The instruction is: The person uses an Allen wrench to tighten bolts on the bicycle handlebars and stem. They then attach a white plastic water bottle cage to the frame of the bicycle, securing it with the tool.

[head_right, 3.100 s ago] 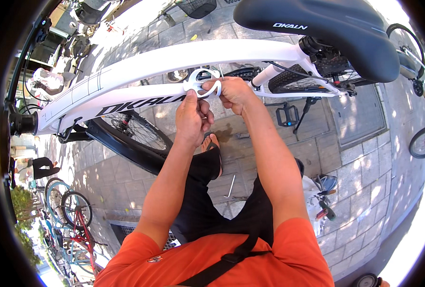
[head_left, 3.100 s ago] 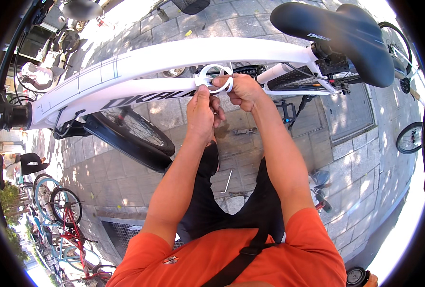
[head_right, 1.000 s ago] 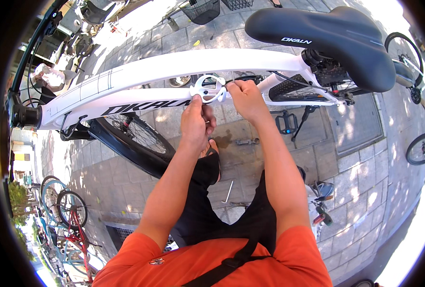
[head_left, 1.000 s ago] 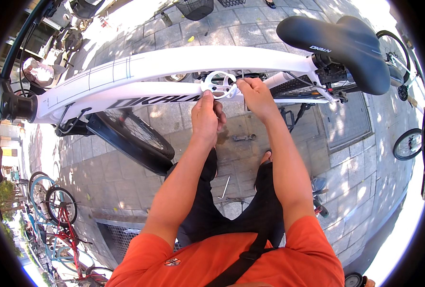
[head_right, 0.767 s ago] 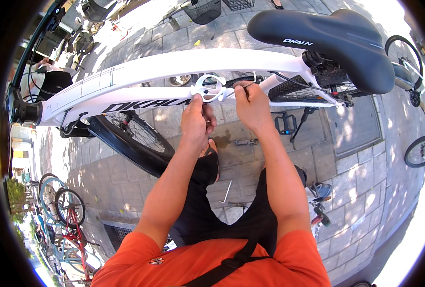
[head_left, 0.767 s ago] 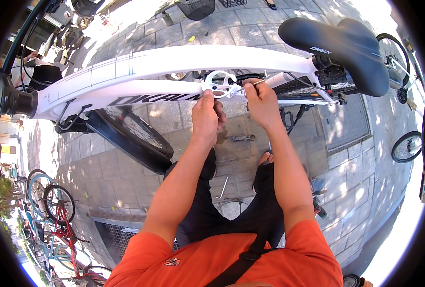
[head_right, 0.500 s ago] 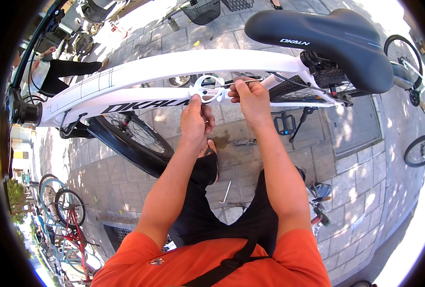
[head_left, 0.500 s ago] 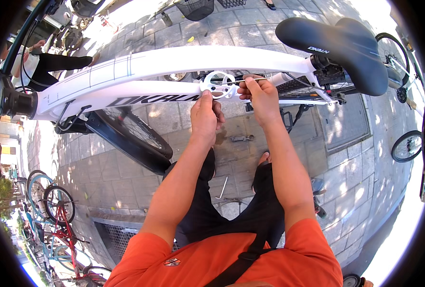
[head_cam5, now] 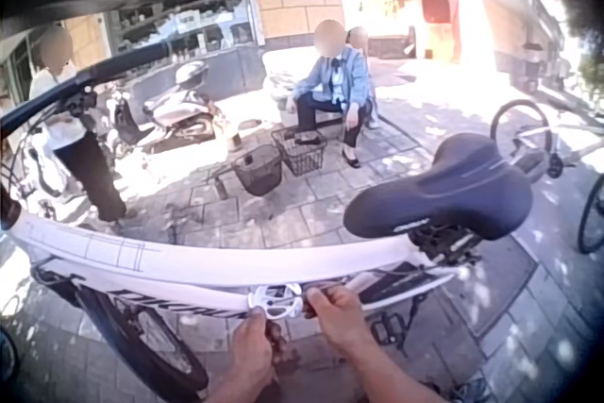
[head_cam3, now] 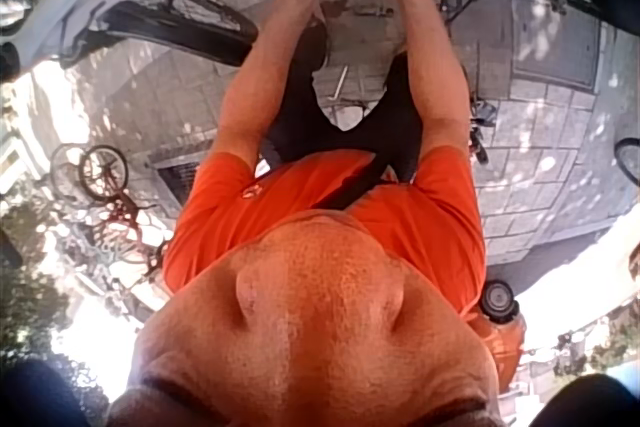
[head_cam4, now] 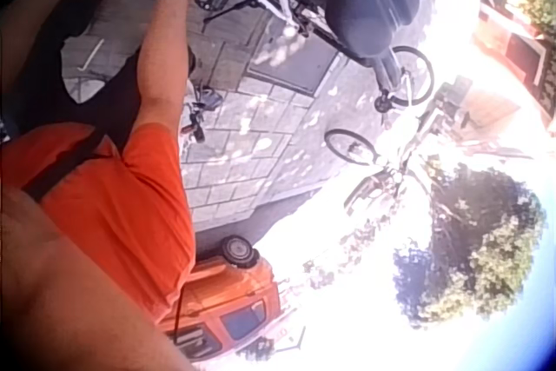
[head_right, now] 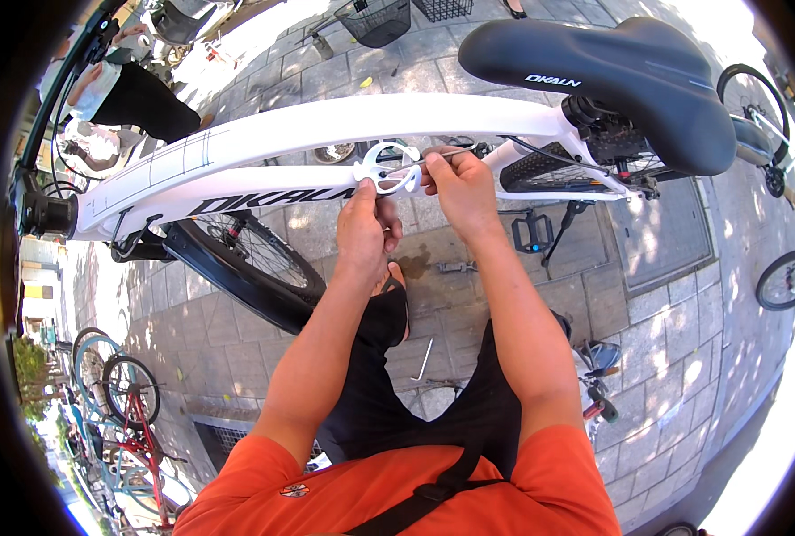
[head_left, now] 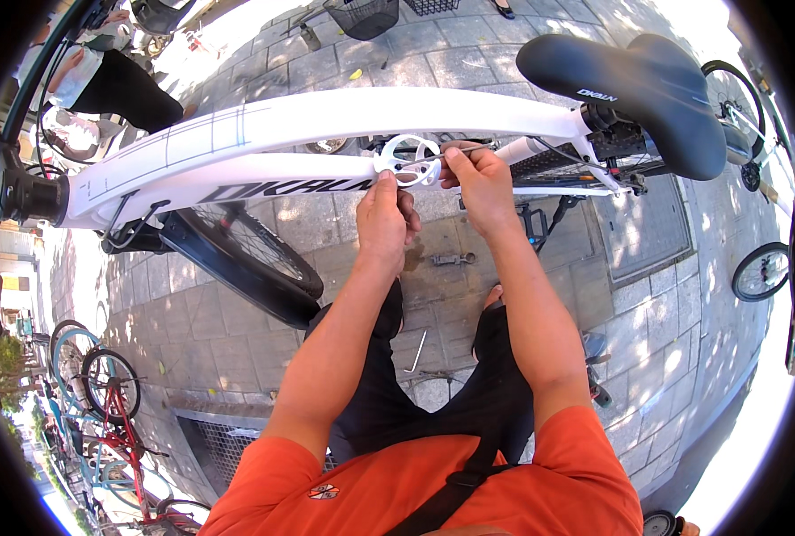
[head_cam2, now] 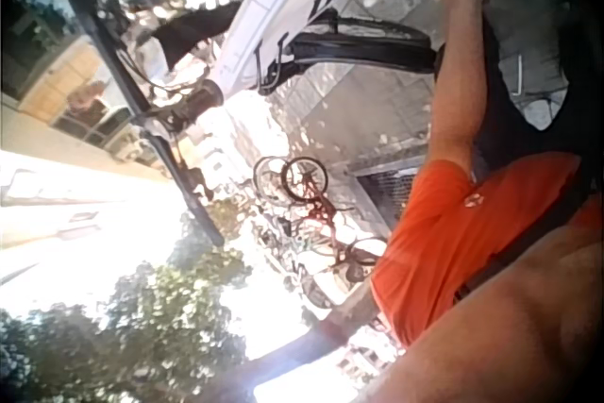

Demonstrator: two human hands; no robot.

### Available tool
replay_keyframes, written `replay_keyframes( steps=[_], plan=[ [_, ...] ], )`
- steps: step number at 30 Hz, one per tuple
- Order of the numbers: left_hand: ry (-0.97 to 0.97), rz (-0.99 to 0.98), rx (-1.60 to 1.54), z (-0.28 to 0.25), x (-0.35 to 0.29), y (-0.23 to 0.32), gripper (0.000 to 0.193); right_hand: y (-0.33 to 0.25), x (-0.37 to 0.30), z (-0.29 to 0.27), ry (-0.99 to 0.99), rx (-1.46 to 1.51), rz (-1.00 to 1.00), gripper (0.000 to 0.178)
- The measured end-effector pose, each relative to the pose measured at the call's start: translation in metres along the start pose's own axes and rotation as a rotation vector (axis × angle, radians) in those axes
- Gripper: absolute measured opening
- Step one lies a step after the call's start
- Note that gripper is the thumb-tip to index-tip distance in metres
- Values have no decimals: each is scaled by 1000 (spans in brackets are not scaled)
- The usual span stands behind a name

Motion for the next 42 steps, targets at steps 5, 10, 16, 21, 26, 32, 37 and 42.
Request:
replay_keyframes(
  steps=[5,10,16,21,26,32,37,42],
  plan=[
    [29,22,-15,1,0,-1,41,-9,-5,2,28,-187,-121,19],
    [27,28,-1,3,-2,-1,39,-10,-8,7,134,-300,-182,24],
    [46,-33,-98,1,-2,-1,36,-9,-9,11,192,-366,-217,28],
    [-2,-96,-225,-2,-1,-9,27,-8,-7,16,259,-322,-255,31],
    [-14,-250,-405,7,1,-16,19,-9,-7,20,313,-304,-262,33],
    [-280,-419,-752,17,13,-29,19,-7,-10,24,330,-314,-329,31],
    [-357,-437,-810,20,23,-31,17,-11,-10,20,188,-291,-229,30],
    [-230,-430,-809,21,21,-32,15,-6,-15,15,162,5,-123,26]
  ],
)
Point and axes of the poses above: each hand's wrist, its own x-axis towards the middle knuckle, its own z-axis out of the palm, y = z × x, the point moved 2 cm from there along x, towards the middle knuckle, and after that the axes turned 11 degrees about -x, right-handed, at the moved point
